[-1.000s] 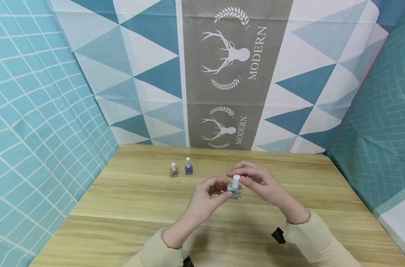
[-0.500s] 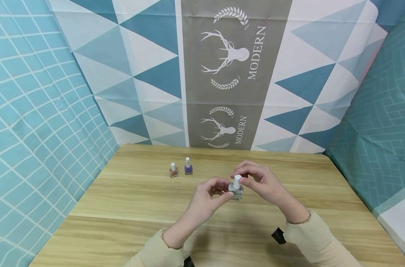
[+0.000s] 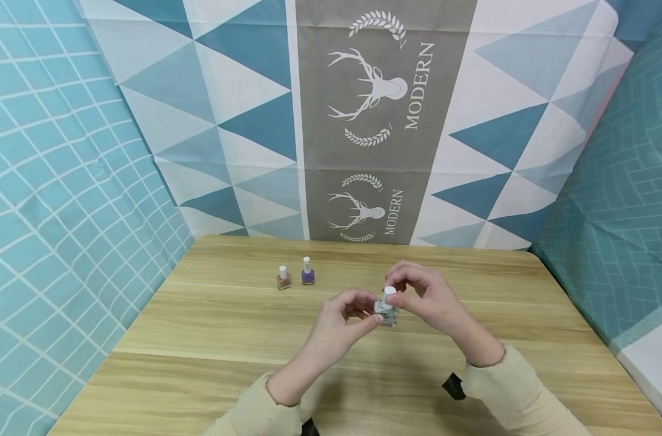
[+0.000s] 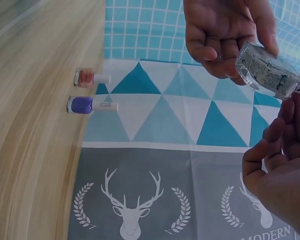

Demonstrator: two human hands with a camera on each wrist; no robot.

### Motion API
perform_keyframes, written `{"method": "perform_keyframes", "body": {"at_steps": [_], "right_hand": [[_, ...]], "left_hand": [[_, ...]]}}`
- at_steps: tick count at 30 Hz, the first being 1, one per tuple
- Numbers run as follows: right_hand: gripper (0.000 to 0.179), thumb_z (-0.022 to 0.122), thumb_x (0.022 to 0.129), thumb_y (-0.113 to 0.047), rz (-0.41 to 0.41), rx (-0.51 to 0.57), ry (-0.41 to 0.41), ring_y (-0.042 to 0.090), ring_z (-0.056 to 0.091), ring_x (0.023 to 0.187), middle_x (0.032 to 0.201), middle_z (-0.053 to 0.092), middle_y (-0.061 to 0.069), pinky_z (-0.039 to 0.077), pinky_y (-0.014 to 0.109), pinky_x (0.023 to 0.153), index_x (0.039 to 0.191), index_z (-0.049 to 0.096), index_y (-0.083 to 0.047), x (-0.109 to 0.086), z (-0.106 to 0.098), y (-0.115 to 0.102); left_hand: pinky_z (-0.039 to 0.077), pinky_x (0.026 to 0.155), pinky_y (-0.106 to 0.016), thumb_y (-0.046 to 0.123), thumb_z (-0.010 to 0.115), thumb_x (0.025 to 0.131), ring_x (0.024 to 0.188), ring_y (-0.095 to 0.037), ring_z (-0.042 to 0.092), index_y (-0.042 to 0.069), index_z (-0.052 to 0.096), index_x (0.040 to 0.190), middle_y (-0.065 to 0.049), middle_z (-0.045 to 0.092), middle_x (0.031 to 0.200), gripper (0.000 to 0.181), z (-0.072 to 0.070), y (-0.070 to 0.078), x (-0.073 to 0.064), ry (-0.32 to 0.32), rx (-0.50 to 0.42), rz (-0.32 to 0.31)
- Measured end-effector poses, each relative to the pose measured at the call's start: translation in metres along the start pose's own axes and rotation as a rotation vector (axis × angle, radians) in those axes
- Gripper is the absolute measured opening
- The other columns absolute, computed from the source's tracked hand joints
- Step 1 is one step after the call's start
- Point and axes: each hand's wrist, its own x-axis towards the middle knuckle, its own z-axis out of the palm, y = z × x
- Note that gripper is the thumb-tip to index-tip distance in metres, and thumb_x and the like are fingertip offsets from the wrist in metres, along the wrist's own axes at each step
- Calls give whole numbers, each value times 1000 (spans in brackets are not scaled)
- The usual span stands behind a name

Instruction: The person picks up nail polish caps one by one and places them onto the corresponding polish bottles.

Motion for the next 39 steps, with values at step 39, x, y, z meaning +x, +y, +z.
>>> {"method": "perform_keyframes", "body": {"at_steps": [39], "right_hand": [[19, 59, 90, -1, 20, -30, -68, 14, 57, 95, 101, 64, 1, 48, 28, 78, 102, 70, -12, 0, -2, -4]], "left_hand": [[50, 81, -25, 17, 71, 85, 88, -15, 60, 6, 65, 107, -6, 67, 99, 25, -3, 5, 0, 8, 48, -12]]}}
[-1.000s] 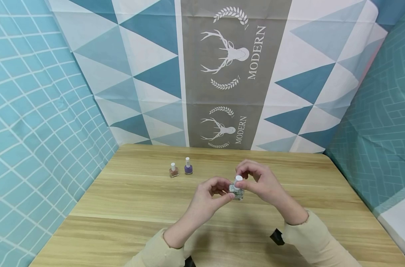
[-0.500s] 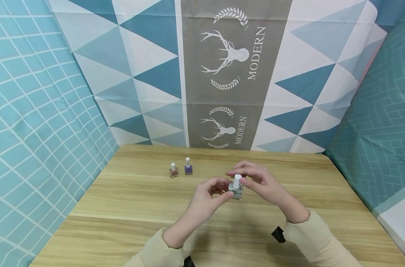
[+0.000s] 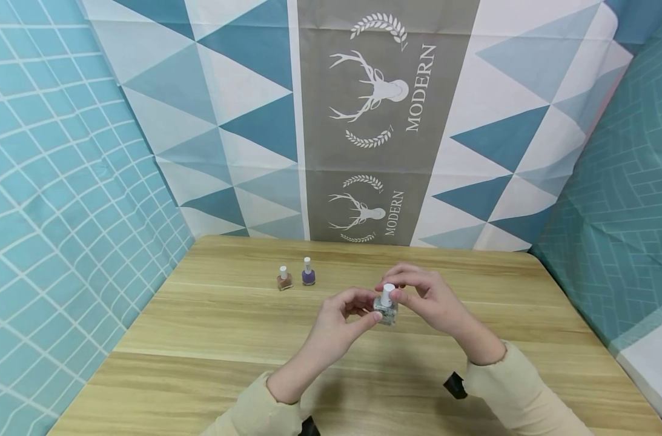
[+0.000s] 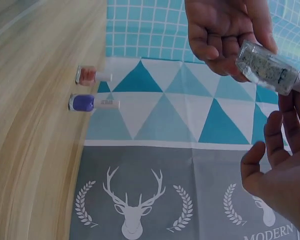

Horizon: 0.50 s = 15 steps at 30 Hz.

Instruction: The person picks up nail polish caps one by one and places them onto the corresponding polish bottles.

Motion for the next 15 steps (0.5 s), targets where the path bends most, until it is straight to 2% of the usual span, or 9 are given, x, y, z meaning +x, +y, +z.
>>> {"method": "perform_keyframes", "body": {"at_steps": [15], "right_hand": [[11, 69, 83, -1, 54, -72, 165, 11, 57, 93, 94, 66, -1, 48, 25, 77, 92, 73, -5, -1, 6, -4]], "left_hand": [[52, 81, -29, 16, 74, 82, 84, -15, 60, 7, 66, 102, -4, 67, 94, 23, 2, -1, 1, 37, -5, 24]]}}
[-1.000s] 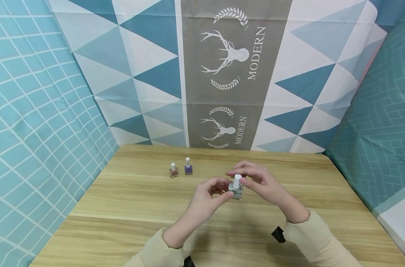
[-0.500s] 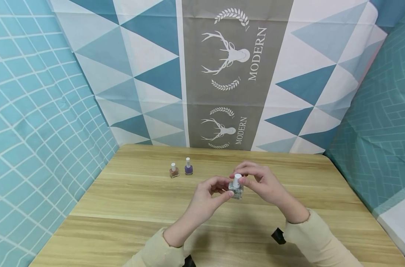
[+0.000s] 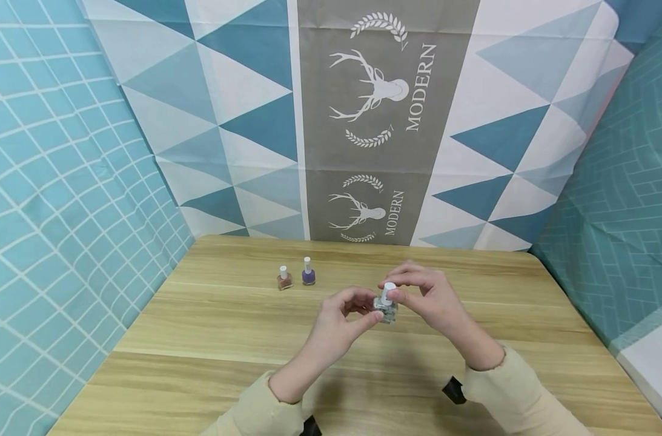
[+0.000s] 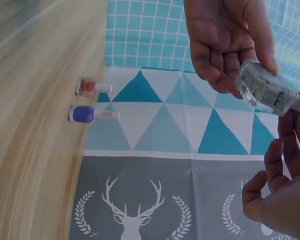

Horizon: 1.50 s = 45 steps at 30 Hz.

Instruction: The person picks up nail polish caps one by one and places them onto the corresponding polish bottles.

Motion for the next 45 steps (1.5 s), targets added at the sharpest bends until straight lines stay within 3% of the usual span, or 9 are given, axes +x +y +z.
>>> {"method": "perform_keyframes", "body": {"at_steps": [7, 11, 14, 18, 25, 30, 39, 45], "right_hand": [[15, 70, 81, 0, 3, -22, 70, 10, 58, 90, 93, 67, 0, 48, 24, 72, 93, 74, -8, -1, 4, -4], [15, 71, 80, 0, -3, -27, 93, 9, 58, 89, 92, 67, 1, 48, 24, 72, 93, 75, -6, -2, 6, -4], [14, 70, 81, 0, -3, -25, 97, 10, 58, 88, 92, 67, 1, 48, 24, 71, 93, 75, -6, -2, 6, -4], [15, 70, 81, -1, 8, -26, 88, 10, 58, 88, 93, 67, 1, 48, 24, 70, 94, 75, -6, -2, 7, -2], [16, 69, 83, -3, 7, -56, 52, 9, 54, 79, 94, 66, -1, 45, 24, 66, 97, 73, -9, -1, 7, 2], [25, 67, 85, -5, -3, -94, 5, 9, 53, 80, 100, 65, 0, 46, 24, 67, 110, 69, -11, -1, 6, 4], [35, 64, 88, -6, 101, -104, 42, 10, 54, 83, 102, 64, -1, 47, 22, 70, 122, 61, -13, -3, -8, 7], [37, 66, 88, -8, 113, -188, 57, 8, 53, 83, 102, 64, -3, 48, 21, 71, 123, 59, -15, -8, -15, 14]], "left_hand": [[53, 81, -38, 15, 75, 80, 82, -15, 61, 7, 67, 100, -4, 68, 92, 23, 2, -1, 0, 34, 6, 1], [53, 75, -30, 9, 75, 79, 80, -14, 61, 6, 67, 99, -5, 68, 90, 22, 3, 4, -1, 60, 14, -13], [50, 71, -23, 5, 75, 78, 78, -16, 61, 3, 67, 97, -8, 68, 87, 20, 4, 17, -3, 78, 36, -12], [49, 70, -21, 5, 75, 78, 77, -16, 61, 3, 68, 96, -8, 68, 86, 20, 4, 19, -3, 92, 66, -20], [52, 77, -27, 17, 76, 80, 81, -14, 63, 10, 67, 101, -1, 68, 91, 24, 2, -1, 1, 77, 64, -10], [53, 80, -33, 18, 74, 81, 85, -16, 64, 10, 65, 107, -3, 68, 94, 28, -2, -9, 3, 61, 38, 3], [54, 77, -26, 9, 75, 79, 83, -15, 66, 8, 66, 106, -6, 69, 93, 28, -22, -27, 11, 151, 69, 41], [54, 71, -26, 6, 76, 77, 84, -21, 66, 6, 67, 102, -9, 69, 92, 27, -37, -39, 15, 223, 88, 50]]}}
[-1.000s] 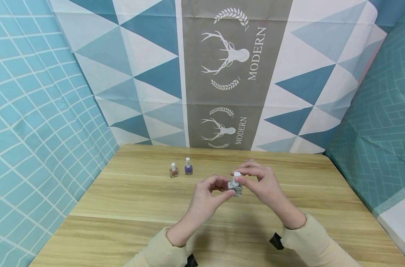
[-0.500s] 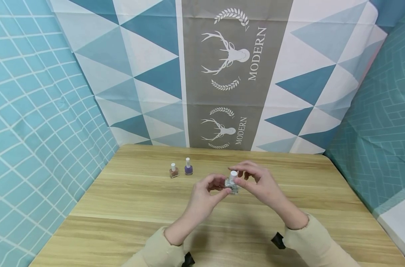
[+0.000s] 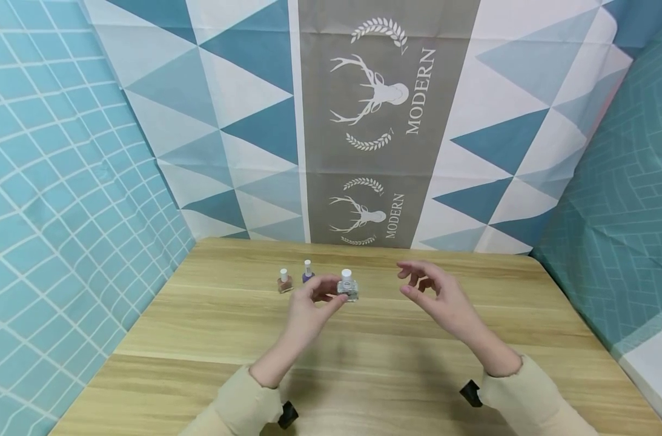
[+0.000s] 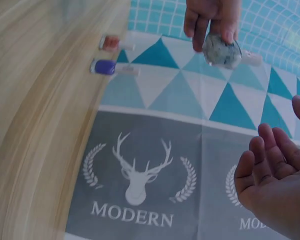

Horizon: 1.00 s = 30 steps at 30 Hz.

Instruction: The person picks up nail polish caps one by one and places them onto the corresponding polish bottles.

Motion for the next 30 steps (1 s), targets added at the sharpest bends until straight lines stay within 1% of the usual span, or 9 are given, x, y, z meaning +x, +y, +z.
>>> {"method": "perform_keyframes", "body": {"at_steps": [6, 8, 10, 14, 16, 21, 23, 26, 30], "right_hand": [[38, 69, 86, -11, -17, -136, 15, 6, 54, 81, 101, 64, -4, 50, 23, 69, 122, 59, -13, -6, -3, 13], [38, 70, 85, -10, -15, -156, 26, 6, 53, 82, 101, 64, -4, 50, 24, 69, 121, 59, -12, -7, -3, 19], [38, 70, 85, -10, -9, -165, 35, 6, 53, 82, 100, 63, -4, 50, 24, 68, 121, 59, -11, -9, -4, 24], [38, 71, 84, -11, 2, -177, 51, 7, 53, 81, 99, 64, -3, 49, 25, 67, 121, 60, -11, -13, -4, 34], [38, 71, 84, -11, 8, -194, 56, 9, 53, 80, 98, 64, -3, 49, 25, 65, 120, 60, -11, -15, -4, 40], [37, 72, 82, -7, 4, -252, 83, 14, 52, 78, 96, 64, -2, 46, 27, 62, 117, 61, -8, -22, -5, 56], [36, 72, 82, -8, -9, -289, 95, 14, 51, 78, 95, 63, -1, 45, 27, 62, 116, 61, -7, -24, -5, 61], [37, 74, 80, -9, -33, -358, 105, 14, 50, 77, 94, 63, 0, 45, 27, 61, 115, 62, -6, -27, -5, 69], [39, 75, 78, -7, -51, -412, 108, 16, 52, 76, 93, 63, 4, 46, 27, 59, 114, 62, -3, -31, -5, 79]], "left_hand": [[51, 68, -23, 6, 76, 78, 84, -22, 65, 6, 67, 102, -8, 70, 90, 26, -12, -16, 5, 46, 77, -17], [51, 67, -25, 3, 75, 77, 84, -26, 65, 2, 67, 103, -12, 69, 90, 27, -15, -20, 7, 65, 87, -16], [52, 68, -29, -1, 74, 77, 84, -30, 65, -2, 66, 102, -15, 69, 90, 27, -19, -17, 6, 74, 100, -16], [52, 71, -31, -5, 73, 77, 86, -36, 64, -6, 64, 102, -20, 68, 93, 27, -25, -9, 5, 78, 124, -50], [51, 71, -27, -2, 74, 77, 87, -33, 65, -3, 65, 102, -18, 69, 94, 27, -29, -19, 7, 82, 139, -67], [50, 71, -22, 5, 76, 77, 88, -24, 66, 3, 66, 103, -12, 69, 96, 28, -37, -55, 13, 109, 144, -126], [50, 70, -21, 4, 76, 77, 87, -24, 66, 3, 66, 103, -12, 69, 96, 28, -39, -59, 14, 119, 149, -147], [51, 69, -22, 3, 76, 77, 84, -24, 66, 1, 65, 102, -14, 69, 95, 27, -43, -65, 15, 125, 174, -154], [52, 68, -22, 1, 77, 74, 81, -24, 66, -1, 65, 99, -15, 69, 92, 27, -47, -72, 18, 114, 220, -166]]}}
